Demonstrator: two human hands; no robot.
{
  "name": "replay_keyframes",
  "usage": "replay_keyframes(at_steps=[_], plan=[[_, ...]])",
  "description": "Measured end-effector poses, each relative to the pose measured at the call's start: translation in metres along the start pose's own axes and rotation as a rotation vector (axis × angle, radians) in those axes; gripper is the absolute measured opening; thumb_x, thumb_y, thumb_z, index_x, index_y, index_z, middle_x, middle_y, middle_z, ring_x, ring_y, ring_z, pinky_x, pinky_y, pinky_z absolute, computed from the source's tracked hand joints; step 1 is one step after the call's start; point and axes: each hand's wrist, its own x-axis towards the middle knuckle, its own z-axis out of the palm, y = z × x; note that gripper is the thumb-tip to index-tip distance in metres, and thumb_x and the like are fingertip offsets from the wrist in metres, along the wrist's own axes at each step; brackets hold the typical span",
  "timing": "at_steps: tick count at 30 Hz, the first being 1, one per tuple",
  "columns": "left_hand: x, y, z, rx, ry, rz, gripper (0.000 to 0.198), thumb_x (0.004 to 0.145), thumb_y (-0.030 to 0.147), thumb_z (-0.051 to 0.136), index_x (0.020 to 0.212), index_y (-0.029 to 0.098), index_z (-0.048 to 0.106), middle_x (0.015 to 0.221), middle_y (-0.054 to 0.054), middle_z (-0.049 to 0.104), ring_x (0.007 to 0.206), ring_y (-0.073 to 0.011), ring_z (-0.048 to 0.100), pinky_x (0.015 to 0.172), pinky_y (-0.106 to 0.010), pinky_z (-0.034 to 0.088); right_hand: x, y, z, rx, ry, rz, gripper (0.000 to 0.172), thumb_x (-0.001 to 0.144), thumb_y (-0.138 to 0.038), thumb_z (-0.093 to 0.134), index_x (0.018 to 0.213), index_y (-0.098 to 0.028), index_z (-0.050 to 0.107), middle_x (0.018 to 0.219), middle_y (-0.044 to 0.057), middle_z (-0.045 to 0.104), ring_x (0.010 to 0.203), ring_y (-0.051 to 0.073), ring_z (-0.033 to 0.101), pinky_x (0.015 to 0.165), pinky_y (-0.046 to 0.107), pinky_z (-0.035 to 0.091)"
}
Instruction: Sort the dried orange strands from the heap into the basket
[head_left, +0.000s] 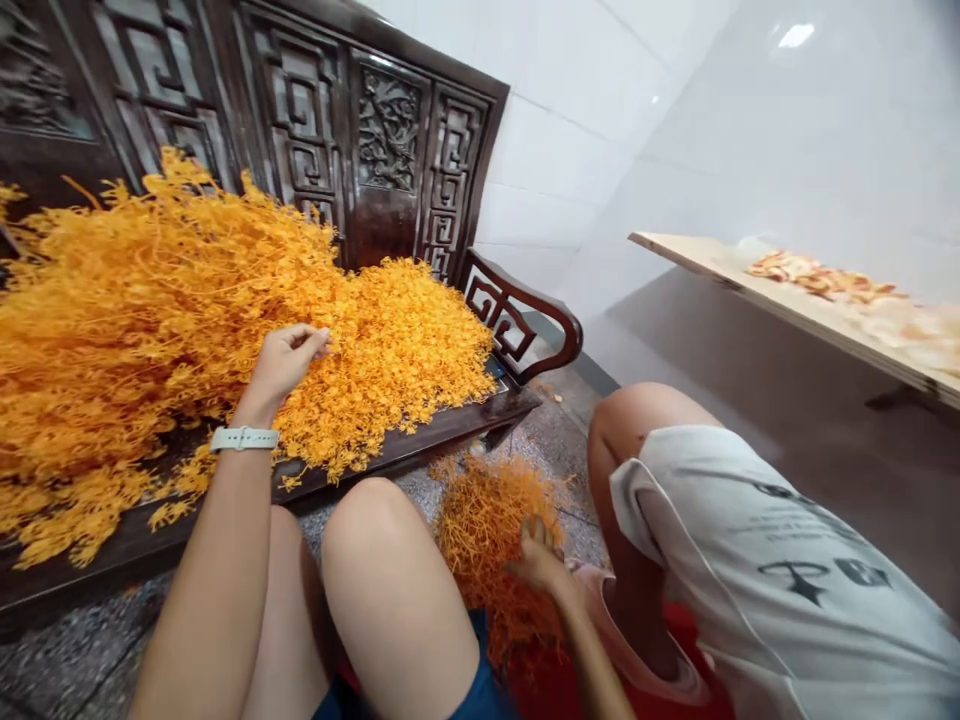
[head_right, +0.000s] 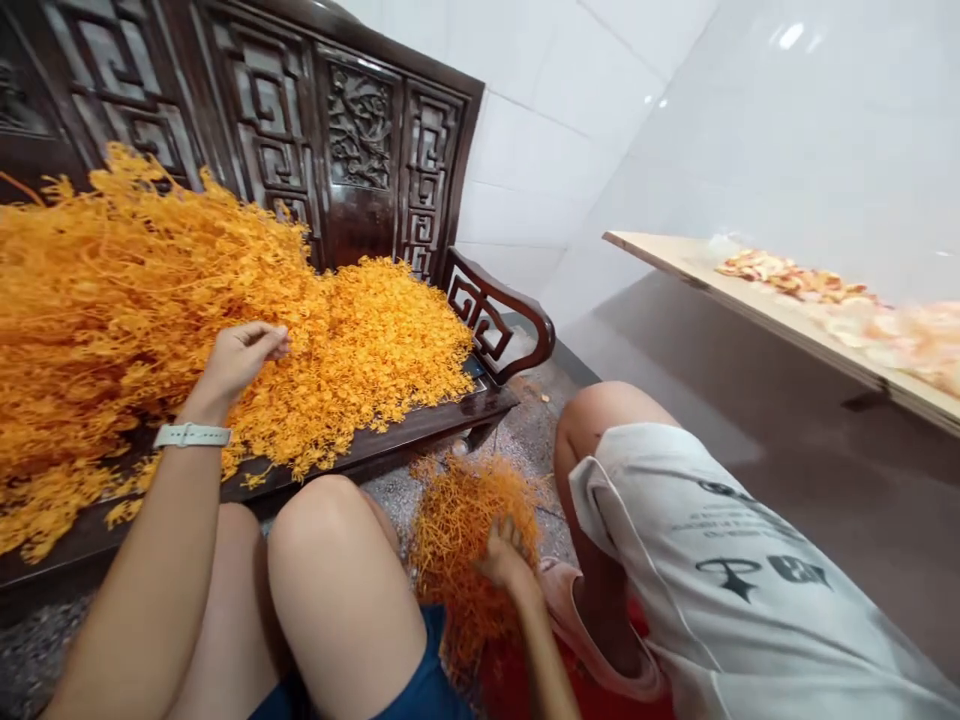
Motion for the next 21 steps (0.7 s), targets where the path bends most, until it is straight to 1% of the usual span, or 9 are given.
replay_keyframes(at_steps=[1,2,4,7,11,13,16,18,21], plan=[[0.003,-0.007,-0.004,0.026,0.024,-0.001,0.024,0.085,0.04,0.073,0.076,0.017,0.073,0.073,-0.005,0.07,0.071,-0.018,0.066,0.07,-0.029,0.054,0.001,-0.003,0.009,-0.005,-0.012,-0.031,0.085,0.092,-0.034,0.065,0.163,0.001,0.035,0.165,0.035,0.033,0.154,0.046,0.035,0.116,0.054,0.039],[0.005,-0.013,-0.007,0.039,0.056,-0.004,0.024,0.084,0.041,0.073,0.079,0.018,0.072,0.075,-0.005,0.07,0.071,-0.0186,0.066,0.069,-0.029,0.054,0.002,-0.012,0.012,0.024,0.014,-0.091,0.08,0.095,-0.036,0.062,0.161,0.002,0.038,0.162,0.033,0.038,0.152,0.044,0.038,0.117,0.051,0.039],[0.007,-0.023,-0.01,0.087,0.126,-0.008,0.023,0.082,0.04,0.074,0.086,0.018,0.072,0.08,-0.006,0.071,0.073,-0.0194,0.066,0.068,-0.03,0.054,0.007,-0.042,0.003,0.097,0.095,-0.25,0.064,0.101,-0.036,0.053,0.154,0.0,0.05,0.152,0.028,0.053,0.144,0.041,0.048,0.116,0.047,0.04],[0.007,-0.032,-0.004,0.254,0.16,0.003,0.025,0.083,0.036,0.073,0.099,0.017,0.072,0.087,-0.006,0.072,0.074,-0.0189,0.065,0.068,-0.029,0.05,0.011,-0.102,-0.033,0.311,0.222,-0.534,0.044,0.103,-0.033,0.05,0.134,-0.008,0.067,0.13,0.02,0.068,0.127,0.033,0.06,0.111,0.043,0.044],[0.001,-0.038,0.01,0.444,0.035,0.031,0.045,0.088,0.035,0.07,0.129,0.017,0.064,0.099,-0.007,0.073,0.074,-0.0189,0.065,0.072,-0.031,0.05,0.005,-0.183,-0.089,0.668,0.304,-0.871,0.029,0.102,-0.034,0.057,0.117,-0.015,0.073,0.114,0.012,0.075,0.107,0.024,0.068,0.095,0.036,0.05],[0.0,-0.041,0.015,0.523,-0.028,0.093,0.05,0.091,0.035,0.068,0.137,0.017,0.061,0.105,-0.009,0.072,0.082,-0.0215,0.067,0.079,-0.034,0.051,0.0,-0.216,-0.115,0.803,0.3,-0.983,0.025,0.101,-0.037,0.06,0.111,-0.018,0.074,0.108,0.008,0.077,0.098,0.021,0.07,0.087,0.033,0.051],[0.001,-0.046,0.016,0.64,-0.085,0.181,0.041,0.094,0.033,0.064,0.132,0.017,0.067,0.107,-0.011,0.072,0.096,-0.0264,0.068,0.089,-0.039,0.052,0.001,-0.256,-0.149,0.919,0.33,-1.06,0.025,0.099,-0.041,0.063,0.106,-0.019,0.072,0.1,0.006,0.076,0.09,0.019,0.069,0.081,0.031,0.051],[0.002,-0.049,0.014,0.677,-0.092,0.202,0.036,0.094,0.032,0.063,0.126,0.017,0.071,0.107,-0.012,0.072,0.1,-0.0281,0.068,0.092,-0.04,0.052,0.01,-0.279,-0.169,0.926,0.381,-1.041,0.03,0.097,-0.045,0.066,0.11,-0.018,0.07,0.099,0.006,0.074,0.085,0.018,0.067,0.078,0.031,0.05],[0.004,-0.051,0.011,0.63,-0.111,0.186,0.034,0.093,0.03,0.064,0.124,0.017,0.072,0.103,-0.01,0.075,0.094,-0.0267,0.07,0.087,-0.038,0.053,0.031,-0.312,-0.189,0.91,0.405,-0.968,0.044,0.092,-0.052,0.072,0.12,-0.019,0.065,0.101,0.005,0.071,0.08,0.017,0.064,0.073,0.031,0.049]])
